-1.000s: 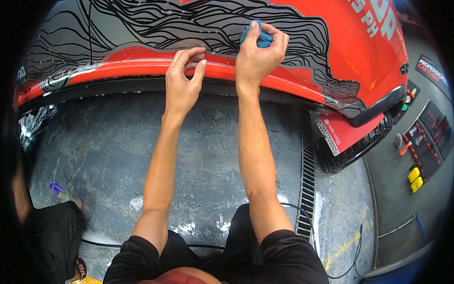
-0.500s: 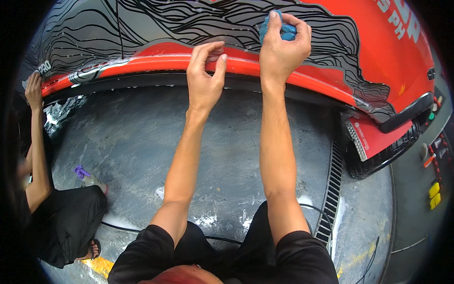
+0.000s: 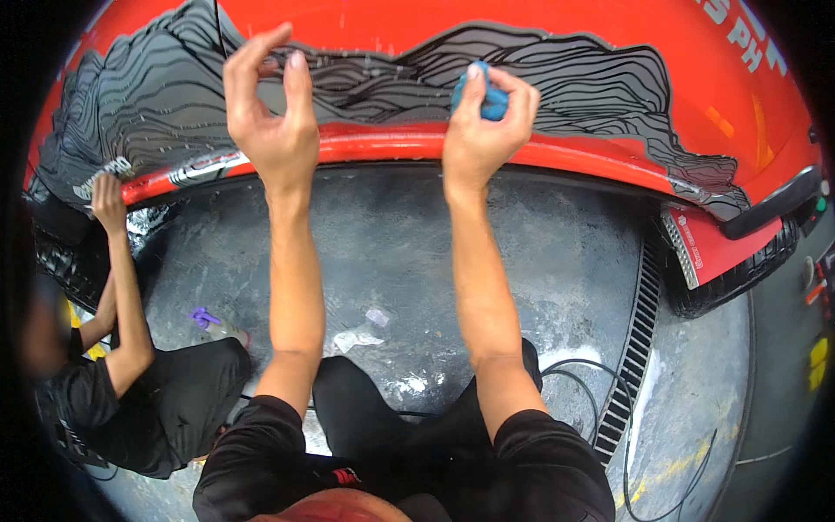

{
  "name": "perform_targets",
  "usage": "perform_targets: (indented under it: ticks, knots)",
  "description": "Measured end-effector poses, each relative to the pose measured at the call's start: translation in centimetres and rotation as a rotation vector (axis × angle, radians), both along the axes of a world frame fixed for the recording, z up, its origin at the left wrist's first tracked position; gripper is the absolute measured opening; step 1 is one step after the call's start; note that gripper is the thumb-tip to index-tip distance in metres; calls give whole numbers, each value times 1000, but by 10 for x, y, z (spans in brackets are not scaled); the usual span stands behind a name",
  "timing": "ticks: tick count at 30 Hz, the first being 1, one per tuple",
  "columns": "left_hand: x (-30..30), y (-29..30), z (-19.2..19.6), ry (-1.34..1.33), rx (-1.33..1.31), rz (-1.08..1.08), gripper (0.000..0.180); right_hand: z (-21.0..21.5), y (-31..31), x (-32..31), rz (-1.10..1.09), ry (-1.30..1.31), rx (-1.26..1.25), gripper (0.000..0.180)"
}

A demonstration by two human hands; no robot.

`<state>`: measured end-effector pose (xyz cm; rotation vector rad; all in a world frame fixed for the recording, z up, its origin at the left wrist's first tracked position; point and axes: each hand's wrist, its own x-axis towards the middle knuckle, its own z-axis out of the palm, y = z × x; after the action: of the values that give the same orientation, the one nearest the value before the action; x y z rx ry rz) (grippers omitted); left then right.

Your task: The person applies a black graphic wrap to the red rear bumper of a vehicle using a blue squeegee. They smooth the material along the curved edge and press it into place while another person works nearby.

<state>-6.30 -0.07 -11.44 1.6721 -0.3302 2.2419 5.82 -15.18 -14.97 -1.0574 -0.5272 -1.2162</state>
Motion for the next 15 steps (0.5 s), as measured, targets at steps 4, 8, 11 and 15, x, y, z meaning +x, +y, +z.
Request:
perform_targets:
  ticks: [4,8,11,15]
  knots:
    - [-4,-9,89,202,153,193,65,-6,13,-14,51,-66,-178,18]
    - [33,9,132,122,287,305,62,25,-28,8,-83,117,48,22]
    - [47,10,128,193,277,97,60,15,-18,1,-135,58,-53,22]
    - [46,13,126,172,321,534,60,5,-2,-9,-82,26,-109,22]
